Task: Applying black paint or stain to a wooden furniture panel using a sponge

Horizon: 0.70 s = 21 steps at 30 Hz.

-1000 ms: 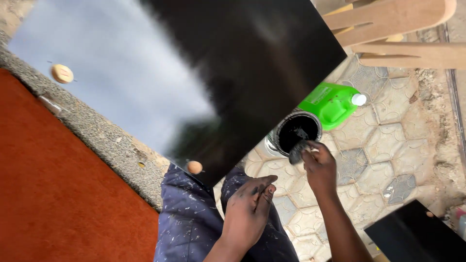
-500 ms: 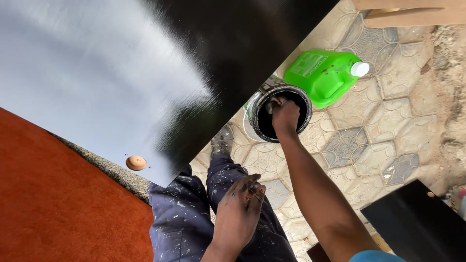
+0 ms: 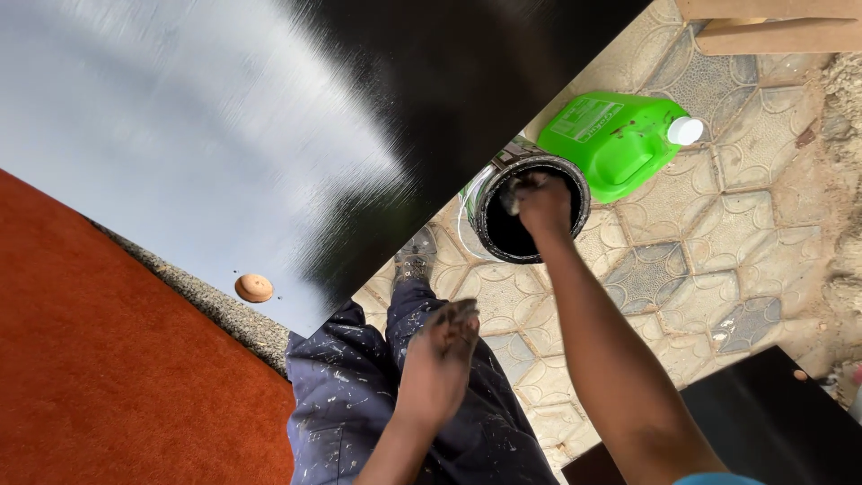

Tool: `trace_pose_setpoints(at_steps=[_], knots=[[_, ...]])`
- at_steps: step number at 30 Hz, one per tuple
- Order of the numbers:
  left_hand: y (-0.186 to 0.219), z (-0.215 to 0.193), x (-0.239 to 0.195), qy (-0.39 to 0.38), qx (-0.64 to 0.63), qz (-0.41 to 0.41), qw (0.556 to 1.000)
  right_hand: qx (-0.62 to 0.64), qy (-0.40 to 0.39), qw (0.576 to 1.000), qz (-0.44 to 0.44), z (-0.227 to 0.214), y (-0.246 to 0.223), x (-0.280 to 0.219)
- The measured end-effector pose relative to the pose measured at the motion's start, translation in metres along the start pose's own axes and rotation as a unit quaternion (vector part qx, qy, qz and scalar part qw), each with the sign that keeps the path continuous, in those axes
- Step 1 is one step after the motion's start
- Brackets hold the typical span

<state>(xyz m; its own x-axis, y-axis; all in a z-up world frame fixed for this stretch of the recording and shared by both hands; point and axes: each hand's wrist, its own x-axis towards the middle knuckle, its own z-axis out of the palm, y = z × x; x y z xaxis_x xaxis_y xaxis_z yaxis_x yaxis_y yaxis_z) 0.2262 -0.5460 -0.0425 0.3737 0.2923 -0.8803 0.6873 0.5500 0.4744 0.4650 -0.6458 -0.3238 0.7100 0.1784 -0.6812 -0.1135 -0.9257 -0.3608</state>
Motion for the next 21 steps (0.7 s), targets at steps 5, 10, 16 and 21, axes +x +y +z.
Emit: trace_pose_setpoints(at_steps=[5,10,16,21], knots=[[-0.101,0.036,0.101,-0.01,-0.005,0.189,0.982,0.135,-0.15,0.977,0.066,-0.049,-0.011,-0.032],[-0.13,0.072,0.155,-0.095,-0.485,0.005,0.869,0.19,-0.239,0.951,0.034,-0.059,-0.017,-0.054],[-0.142,0.084,0.169,-0.102,-0.541,-0.065,0.832,0.138,-0.219,0.965,0.052,-0.045,-0.017,-0.057],[-0.149,0.085,0.172,-0.127,-0.522,-0.018,0.843,0.089,-0.274,0.943,0.168,-0.051,-0.025,-0.046]])
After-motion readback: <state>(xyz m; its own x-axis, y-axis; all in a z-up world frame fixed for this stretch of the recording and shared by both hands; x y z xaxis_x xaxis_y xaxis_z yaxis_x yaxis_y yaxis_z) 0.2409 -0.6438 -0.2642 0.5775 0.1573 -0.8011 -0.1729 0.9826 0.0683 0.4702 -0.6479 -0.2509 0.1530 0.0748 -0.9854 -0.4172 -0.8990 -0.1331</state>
